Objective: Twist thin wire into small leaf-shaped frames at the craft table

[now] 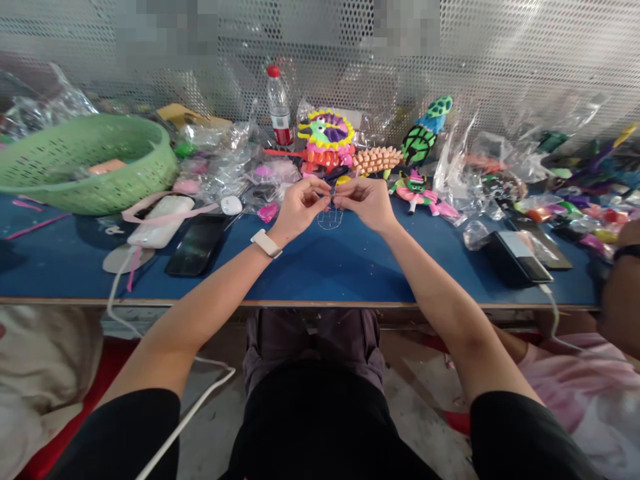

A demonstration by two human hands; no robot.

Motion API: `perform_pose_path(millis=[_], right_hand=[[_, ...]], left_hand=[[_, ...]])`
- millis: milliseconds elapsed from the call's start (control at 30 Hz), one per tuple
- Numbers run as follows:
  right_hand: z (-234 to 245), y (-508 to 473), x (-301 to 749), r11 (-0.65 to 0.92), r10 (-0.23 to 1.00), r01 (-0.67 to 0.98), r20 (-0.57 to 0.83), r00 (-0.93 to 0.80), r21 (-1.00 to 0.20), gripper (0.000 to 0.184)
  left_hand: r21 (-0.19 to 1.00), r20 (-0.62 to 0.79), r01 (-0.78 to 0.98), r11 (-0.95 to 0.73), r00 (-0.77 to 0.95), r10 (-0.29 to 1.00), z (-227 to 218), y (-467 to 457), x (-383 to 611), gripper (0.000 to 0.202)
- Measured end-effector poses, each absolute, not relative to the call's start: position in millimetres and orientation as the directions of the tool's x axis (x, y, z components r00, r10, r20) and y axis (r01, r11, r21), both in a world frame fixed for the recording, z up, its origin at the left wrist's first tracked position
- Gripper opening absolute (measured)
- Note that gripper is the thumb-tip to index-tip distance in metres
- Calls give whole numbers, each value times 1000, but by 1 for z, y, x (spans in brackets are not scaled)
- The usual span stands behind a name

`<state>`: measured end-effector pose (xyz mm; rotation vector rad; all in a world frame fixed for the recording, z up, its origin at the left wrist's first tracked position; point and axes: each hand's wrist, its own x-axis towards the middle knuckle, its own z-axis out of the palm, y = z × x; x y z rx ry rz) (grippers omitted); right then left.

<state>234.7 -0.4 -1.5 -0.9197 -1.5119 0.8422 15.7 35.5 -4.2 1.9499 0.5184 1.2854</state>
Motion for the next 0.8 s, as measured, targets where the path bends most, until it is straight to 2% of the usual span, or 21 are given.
perform_pose_path(millis=[133,300,400,533,800], right_hand=[[2,-5,236,457,889,158,447,-96,-875,47],[10,-13,239,545,835,327,536,-127,-772,35],[12,-16,238,572,811,367,574,-117,-733,34],[12,-17,234,556,822,340,561,-93,-758,33],[2,-15,216,528,846,162,532,-23,-834,36]], left_hand=[[768,601,-72,-636,425,677,-5,36,16,43],[769,605,-102,-631,435,666,-7,37,16,46],[766,608,-100,-635,434,665,-9,38,15,50],[755,610,-70,-652,439,660,-7,38,13,55],[678,688,-53,-733,396,608,-2,31,16,45]])
